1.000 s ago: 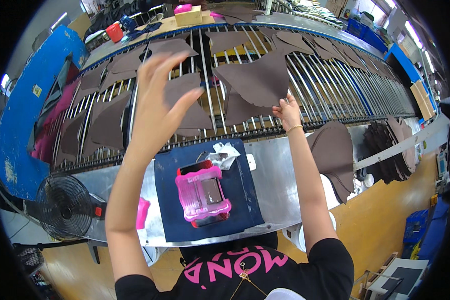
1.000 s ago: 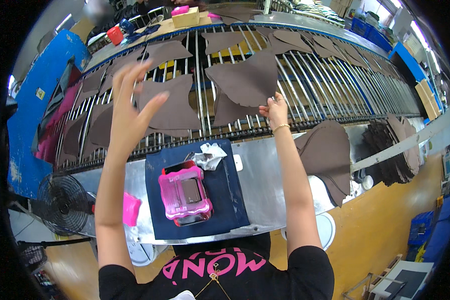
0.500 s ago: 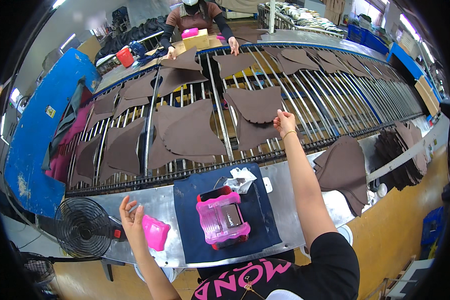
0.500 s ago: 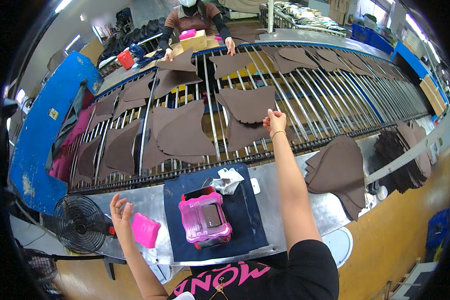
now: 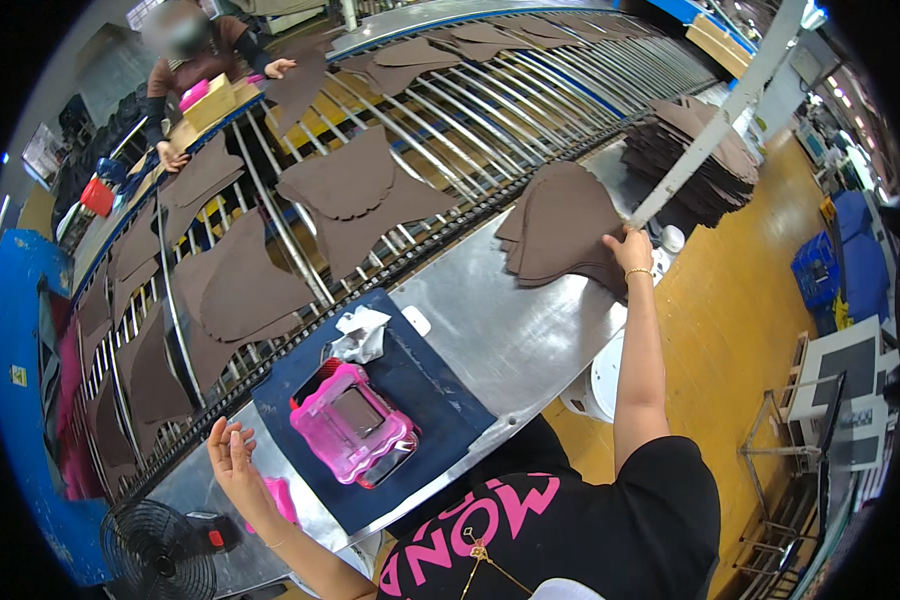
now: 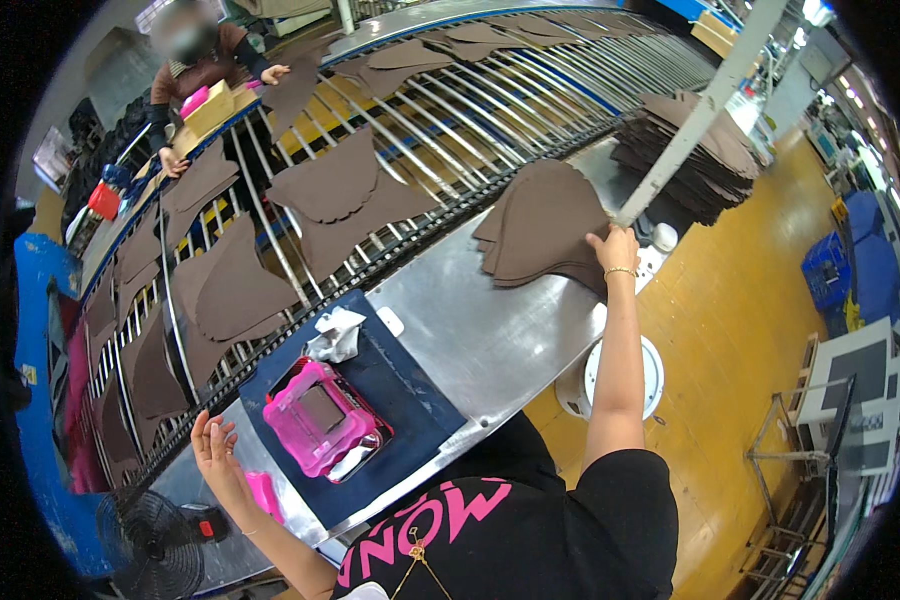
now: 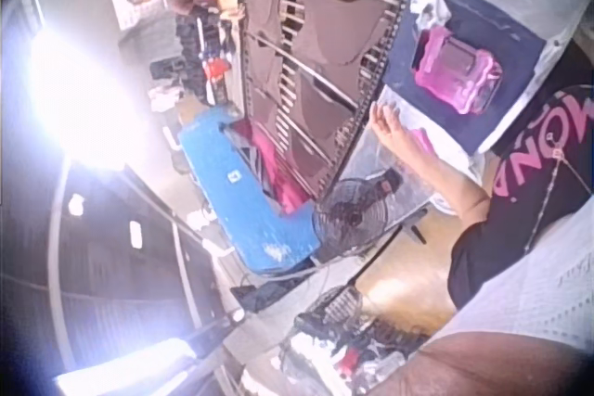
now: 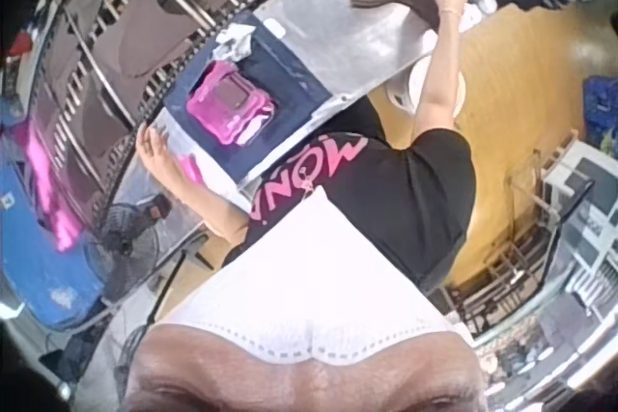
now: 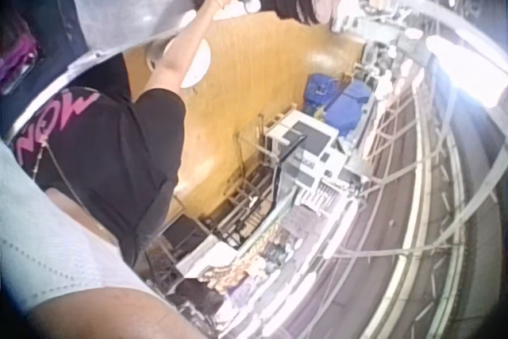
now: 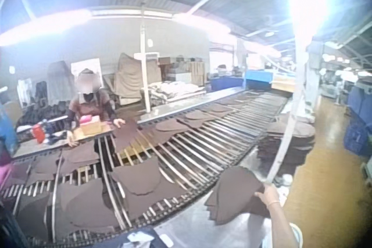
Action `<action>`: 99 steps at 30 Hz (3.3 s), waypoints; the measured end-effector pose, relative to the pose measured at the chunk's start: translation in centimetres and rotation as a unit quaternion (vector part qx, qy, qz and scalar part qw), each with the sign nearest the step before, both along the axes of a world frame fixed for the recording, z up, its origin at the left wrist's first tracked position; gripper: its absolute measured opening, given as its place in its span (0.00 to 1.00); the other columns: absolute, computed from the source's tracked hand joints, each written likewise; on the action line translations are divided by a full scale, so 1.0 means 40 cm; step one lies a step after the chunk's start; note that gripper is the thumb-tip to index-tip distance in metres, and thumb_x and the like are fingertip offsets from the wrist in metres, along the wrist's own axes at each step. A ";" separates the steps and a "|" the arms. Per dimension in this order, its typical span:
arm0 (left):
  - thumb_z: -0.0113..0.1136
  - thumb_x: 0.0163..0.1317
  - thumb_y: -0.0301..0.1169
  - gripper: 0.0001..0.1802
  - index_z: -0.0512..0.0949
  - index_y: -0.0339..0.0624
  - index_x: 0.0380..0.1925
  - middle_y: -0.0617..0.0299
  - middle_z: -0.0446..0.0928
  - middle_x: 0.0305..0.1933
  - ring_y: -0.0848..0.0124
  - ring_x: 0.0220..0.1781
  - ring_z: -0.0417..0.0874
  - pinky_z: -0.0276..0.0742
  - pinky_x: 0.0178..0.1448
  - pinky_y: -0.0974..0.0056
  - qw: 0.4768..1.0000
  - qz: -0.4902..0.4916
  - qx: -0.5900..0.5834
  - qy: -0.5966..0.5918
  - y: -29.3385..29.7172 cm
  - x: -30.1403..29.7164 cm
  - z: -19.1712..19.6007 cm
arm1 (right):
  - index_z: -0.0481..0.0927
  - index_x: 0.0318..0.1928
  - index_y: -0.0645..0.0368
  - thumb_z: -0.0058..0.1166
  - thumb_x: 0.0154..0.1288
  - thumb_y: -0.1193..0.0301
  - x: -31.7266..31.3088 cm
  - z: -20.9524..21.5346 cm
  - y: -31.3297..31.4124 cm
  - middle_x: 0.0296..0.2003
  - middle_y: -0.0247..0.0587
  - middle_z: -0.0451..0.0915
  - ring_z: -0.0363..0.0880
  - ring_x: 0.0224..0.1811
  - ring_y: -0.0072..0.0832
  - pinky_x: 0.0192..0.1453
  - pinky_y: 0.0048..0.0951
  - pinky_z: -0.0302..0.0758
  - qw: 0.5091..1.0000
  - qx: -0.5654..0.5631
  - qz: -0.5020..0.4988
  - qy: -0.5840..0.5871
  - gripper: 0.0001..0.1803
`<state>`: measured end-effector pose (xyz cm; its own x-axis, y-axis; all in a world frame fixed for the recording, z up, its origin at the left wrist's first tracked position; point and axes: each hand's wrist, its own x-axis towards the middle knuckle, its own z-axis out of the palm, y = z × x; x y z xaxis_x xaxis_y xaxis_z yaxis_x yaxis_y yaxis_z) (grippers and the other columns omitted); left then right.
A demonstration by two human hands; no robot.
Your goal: The person picks brown fabric pieces from a conveyor belt, briefly lifts them to check orientation, and stacks them on a metal table. The process repeats continuously as more pieces arrive on the belt.
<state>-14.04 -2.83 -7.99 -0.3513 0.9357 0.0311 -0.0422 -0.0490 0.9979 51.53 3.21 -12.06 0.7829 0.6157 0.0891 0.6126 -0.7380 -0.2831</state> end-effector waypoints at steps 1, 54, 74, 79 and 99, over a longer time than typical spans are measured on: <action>0.54 0.68 0.32 0.18 0.71 0.40 0.56 0.62 0.75 0.47 0.74 0.45 0.76 0.70 0.50 0.69 1.000 -0.007 0.002 -0.002 0.007 0.012 -0.001 | 0.78 0.53 0.56 0.63 0.55 0.53 0.017 -0.002 -0.018 0.56 0.48 0.72 0.71 0.59 0.45 0.58 0.47 0.70 1.000 -0.013 -0.016 -0.001 0.29; 0.60 0.64 0.29 0.09 0.80 0.34 0.40 0.64 0.77 0.22 0.80 0.20 0.76 0.69 0.24 0.76 0.966 0.109 0.071 0.224 -0.191 -0.124 0.288 | 0.82 0.40 0.60 0.64 0.57 0.71 -0.952 0.251 -0.016 0.23 0.47 0.81 0.79 0.22 0.37 0.27 0.28 0.72 0.617 0.207 0.696 0.302 0.11; 0.65 0.50 0.22 0.04 0.81 0.34 0.27 0.58 0.72 0.24 0.65 0.23 0.76 0.70 0.28 0.64 0.885 -0.149 0.084 0.434 -0.007 0.190 0.201 | 0.84 0.34 0.62 0.63 0.56 0.75 -0.542 0.093 -0.120 0.26 0.49 0.81 0.78 0.24 0.41 0.30 0.29 0.73 0.783 0.228 0.515 0.262 0.05; 0.69 0.48 0.32 0.06 0.83 0.43 0.23 0.64 0.71 0.28 0.66 0.32 0.77 0.73 0.32 0.61 0.825 -0.196 0.143 0.511 0.044 0.316 0.210 | 0.82 0.36 0.67 0.60 0.57 0.81 -0.421 0.154 -0.143 0.26 0.33 0.81 0.72 0.28 0.14 0.33 0.21 0.71 0.793 0.288 0.421 0.333 0.05; 0.59 0.48 0.31 0.03 0.80 0.48 0.20 0.66 0.71 0.49 0.63 0.59 0.65 0.52 0.63 0.46 0.538 0.038 0.543 0.644 0.504 0.556 0.491 | 0.76 0.50 0.59 0.67 0.52 0.61 -0.576 0.346 0.160 0.45 0.47 0.78 0.76 0.48 0.41 0.51 0.37 0.71 0.787 0.364 0.499 -0.001 0.27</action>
